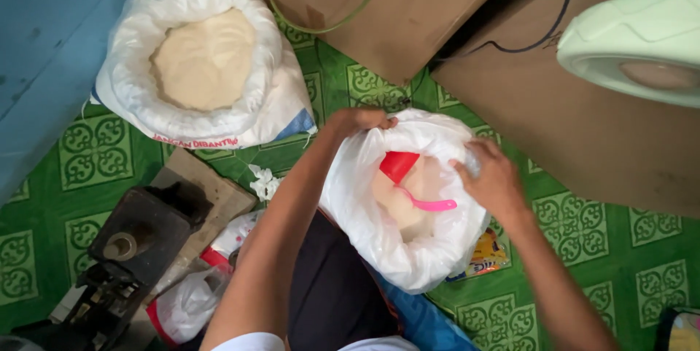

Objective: Filling small bags or containers with white powder from a large sack using a plastic scoop.

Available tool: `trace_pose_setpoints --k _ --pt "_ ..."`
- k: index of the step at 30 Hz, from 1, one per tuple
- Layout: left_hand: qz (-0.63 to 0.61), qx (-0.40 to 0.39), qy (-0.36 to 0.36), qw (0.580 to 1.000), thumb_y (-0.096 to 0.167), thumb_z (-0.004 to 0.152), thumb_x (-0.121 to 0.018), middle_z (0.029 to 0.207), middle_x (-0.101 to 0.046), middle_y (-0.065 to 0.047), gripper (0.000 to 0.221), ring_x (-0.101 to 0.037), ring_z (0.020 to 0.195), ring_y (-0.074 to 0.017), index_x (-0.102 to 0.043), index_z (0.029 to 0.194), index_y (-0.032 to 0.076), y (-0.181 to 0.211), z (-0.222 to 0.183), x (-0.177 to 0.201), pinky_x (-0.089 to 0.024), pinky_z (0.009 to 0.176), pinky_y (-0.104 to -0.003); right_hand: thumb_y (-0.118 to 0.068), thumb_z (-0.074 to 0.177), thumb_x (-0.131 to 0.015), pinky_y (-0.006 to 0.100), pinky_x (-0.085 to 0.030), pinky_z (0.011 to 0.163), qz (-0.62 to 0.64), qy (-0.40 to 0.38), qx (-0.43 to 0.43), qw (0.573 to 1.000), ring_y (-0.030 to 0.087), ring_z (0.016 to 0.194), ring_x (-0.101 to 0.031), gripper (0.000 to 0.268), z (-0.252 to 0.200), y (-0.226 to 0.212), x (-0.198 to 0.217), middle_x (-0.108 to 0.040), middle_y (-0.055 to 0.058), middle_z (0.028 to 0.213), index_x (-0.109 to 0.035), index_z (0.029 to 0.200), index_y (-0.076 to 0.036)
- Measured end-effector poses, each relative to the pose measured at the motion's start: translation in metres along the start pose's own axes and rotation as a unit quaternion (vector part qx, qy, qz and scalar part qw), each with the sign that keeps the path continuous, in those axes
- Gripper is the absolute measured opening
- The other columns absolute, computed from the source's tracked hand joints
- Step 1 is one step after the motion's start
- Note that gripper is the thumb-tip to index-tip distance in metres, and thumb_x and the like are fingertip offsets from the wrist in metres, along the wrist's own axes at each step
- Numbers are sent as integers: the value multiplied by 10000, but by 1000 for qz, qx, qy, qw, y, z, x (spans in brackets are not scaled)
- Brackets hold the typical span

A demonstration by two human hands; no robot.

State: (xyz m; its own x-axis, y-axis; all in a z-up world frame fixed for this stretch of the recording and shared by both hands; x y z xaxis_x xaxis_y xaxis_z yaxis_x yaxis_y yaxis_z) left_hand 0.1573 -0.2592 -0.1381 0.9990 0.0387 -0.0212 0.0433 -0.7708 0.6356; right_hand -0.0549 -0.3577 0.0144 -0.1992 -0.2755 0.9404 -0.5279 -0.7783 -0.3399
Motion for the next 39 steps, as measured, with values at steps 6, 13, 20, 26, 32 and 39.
trace_pose_setpoints --k 6,13,20,26,32,39 --pt "16 21 17 1000 379 645 -614 1154 -654 -155 620 -620 1084 -275 -679 1156 34 30 -75 -4 -451 905 -396 -293 849 -665 581 -553 855 -41 -195 -120 973 458 1084 -626 635 9 22 -63 -509 209 1367 -468 1412 -74" --pt "-16 74 -37 996 354 659 -598 869 -704 -131 425 -684 857 -254 -735 940 66 15 -54 -8 -464 763 -341 -83 906 -538 553 -550 824 7 -172 -174 970 462 991 -663 367 17 78 -111 -678 228 1030 -519 1273 -77" --pt "-37 74 -29 996 450 650 -647 1062 -660 -140 550 -619 1006 -296 -686 1035 59 5 -29 3 -456 863 -356 -64 806 -624 474 -510 857 375 -195 -213 881 354 960 -669 313 10 146 -161 -701 198 1008 -675 1113 -24" --pt "121 -48 148 980 779 647 -621 1231 -656 -122 864 -595 1199 -293 -689 1170 94 27 -27 30 -483 1006 -414 -84 839 -690 545 -546 763 538 -289 -380 694 354 848 -694 380 -7 200 -237 -686 212 1010 -616 1173 82" --pt "292 -133 274 906 713 794 -569 1194 -646 -43 701 -611 1169 -265 -609 1253 185 75 -68 9 -431 980 -501 -110 788 -742 583 -535 805 544 -342 -415 645 378 843 -700 398 -1 194 -242 -695 229 1002 -649 1123 83" --pt "417 -79 244 872 443 904 -571 1001 -734 -97 381 -711 984 -311 -713 1052 122 33 -16 -13 -506 877 -502 -202 768 -785 620 -460 938 514 -265 -475 663 420 1080 -624 647 -1 169 -225 -617 217 1207 -511 1322 -10"
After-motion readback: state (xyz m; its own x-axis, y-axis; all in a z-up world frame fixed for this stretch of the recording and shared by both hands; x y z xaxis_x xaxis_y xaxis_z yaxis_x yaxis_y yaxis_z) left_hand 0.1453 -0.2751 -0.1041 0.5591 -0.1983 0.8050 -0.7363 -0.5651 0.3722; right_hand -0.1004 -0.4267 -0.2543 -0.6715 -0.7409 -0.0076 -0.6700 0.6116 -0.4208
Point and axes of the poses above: each hand's wrist, its own z-axis towards the middle knuckle, its own x-axis out of the back of the hand, y = z × x, the point moved 8 cm from there along z, towards the middle knuckle
